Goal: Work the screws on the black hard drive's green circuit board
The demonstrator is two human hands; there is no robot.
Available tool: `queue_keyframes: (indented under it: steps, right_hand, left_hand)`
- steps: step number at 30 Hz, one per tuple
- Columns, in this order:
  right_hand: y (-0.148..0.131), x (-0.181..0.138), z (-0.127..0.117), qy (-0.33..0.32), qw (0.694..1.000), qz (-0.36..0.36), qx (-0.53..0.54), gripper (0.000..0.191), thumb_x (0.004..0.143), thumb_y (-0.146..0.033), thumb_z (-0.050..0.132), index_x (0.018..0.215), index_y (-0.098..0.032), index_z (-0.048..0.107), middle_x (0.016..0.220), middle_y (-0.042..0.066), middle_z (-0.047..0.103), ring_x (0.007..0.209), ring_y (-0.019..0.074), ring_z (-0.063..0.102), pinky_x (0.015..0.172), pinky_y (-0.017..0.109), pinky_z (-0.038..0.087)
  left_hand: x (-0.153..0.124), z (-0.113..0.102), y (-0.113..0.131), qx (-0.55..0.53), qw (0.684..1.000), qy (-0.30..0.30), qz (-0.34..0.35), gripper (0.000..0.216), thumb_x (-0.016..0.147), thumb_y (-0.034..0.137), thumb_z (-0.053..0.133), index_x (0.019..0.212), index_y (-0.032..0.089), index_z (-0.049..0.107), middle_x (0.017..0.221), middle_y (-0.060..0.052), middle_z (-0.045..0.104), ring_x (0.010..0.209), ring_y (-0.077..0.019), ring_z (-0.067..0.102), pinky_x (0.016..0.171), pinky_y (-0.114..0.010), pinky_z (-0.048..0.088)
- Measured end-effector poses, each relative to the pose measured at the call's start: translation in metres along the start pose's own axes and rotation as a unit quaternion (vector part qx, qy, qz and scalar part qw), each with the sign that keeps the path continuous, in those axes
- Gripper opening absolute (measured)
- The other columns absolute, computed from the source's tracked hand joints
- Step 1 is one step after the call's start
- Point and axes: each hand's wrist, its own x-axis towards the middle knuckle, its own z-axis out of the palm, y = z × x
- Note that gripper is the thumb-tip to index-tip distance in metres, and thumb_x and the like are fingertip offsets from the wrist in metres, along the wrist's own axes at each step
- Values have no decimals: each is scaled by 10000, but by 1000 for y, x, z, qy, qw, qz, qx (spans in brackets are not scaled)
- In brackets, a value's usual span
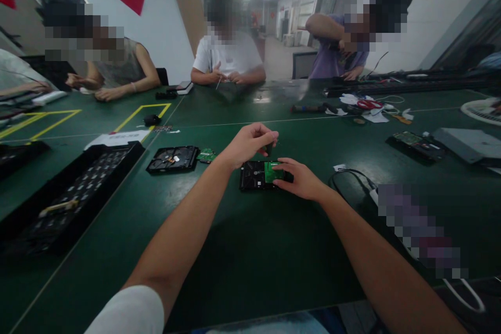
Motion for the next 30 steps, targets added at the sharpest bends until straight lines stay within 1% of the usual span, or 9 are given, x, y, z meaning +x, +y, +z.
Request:
queue_keyframes:
  steps: [4,6,10,13,16,20,23,27,30]
  right_hand:
    - [0,0,0,5,1000,0,2,437,904,-469,751,1297,-282,714,1496,109,574,1347,325,590,1149,535,462]
    - [0,0,0,3,1000,0,1,435,908,-470,746,1298,-281,714,1497,109,573,1347,326,589,1149,535,460]
    - [-1,1,-1,-2,1000,-1,1,432,912,-466,742,1295,-268,716,1485,116,583,1335,318,599,1144,522,464]
    - [-2,1,-1,-3,1000,-4,-4,433,917,-462,737,1301,-264,711,1479,118,588,1348,318,589,1157,526,451]
    - [-2,1,-1,-8,1000,0,-11,444,922,-469,730,1312,-257,704,1490,126,577,1356,324,583,1161,536,445]
    - [-2,1,-2,-9,1000,1,-10,451,922,-479,728,1314,-259,703,1493,125,576,1358,324,581,1158,537,448]
    - [-3,1,-2,-5,1000,0,-5,442,916,-471,736,1304,-260,711,1483,123,585,1345,318,593,1152,527,457]
    - [-3,1,-2,-7,1000,5,-5,434,915,-466,738,1303,-275,712,1495,110,579,1347,317,591,1154,535,454]
    - [-4,1,-3,-9,1000,1,-7,432,916,-457,738,1302,-265,713,1484,117,586,1346,318,592,1157,528,453]
  left_hand:
    - [-2,3,2,-7,1000,1,-5,341,870,417,772,876,149,562,875,-93,732,728,-135,662,587,-230,527]
    - [-2,3,1,-17,1000,-5,2,339,869,410,778,899,151,563,875,-88,731,752,-143,674,606,-237,540]
    - [0,2,-2,-38,999,-25,13,327,909,452,730,977,145,642,898,-73,702,825,-146,669,656,-239,559]
    - [1,0,-3,-81,996,-44,-11,363,952,493,652,1023,141,706,935,-87,684,881,-162,662,691,-256,577]
    - [1,0,-2,-128,989,-60,-31,341,962,456,636,1043,136,723,971,-101,681,932,-184,662,724,-287,600]
    - [1,0,-2,-104,994,-21,-38,291,914,420,707,975,136,695,951,-84,676,866,-165,651,684,-286,604]
    - [2,1,-3,-70,997,9,-37,312,877,424,757,916,138,638,949,-89,701,824,-151,653,642,-263,586]
    - [1,1,-3,-60,998,9,-20,303,875,391,764,923,140,600,1009,-124,734,904,-180,692,636,-250,571]
    - [0,0,-1,-76,997,0,-4,259,894,349,737,998,159,594,1011,-110,741,935,-192,711,624,-234,552]
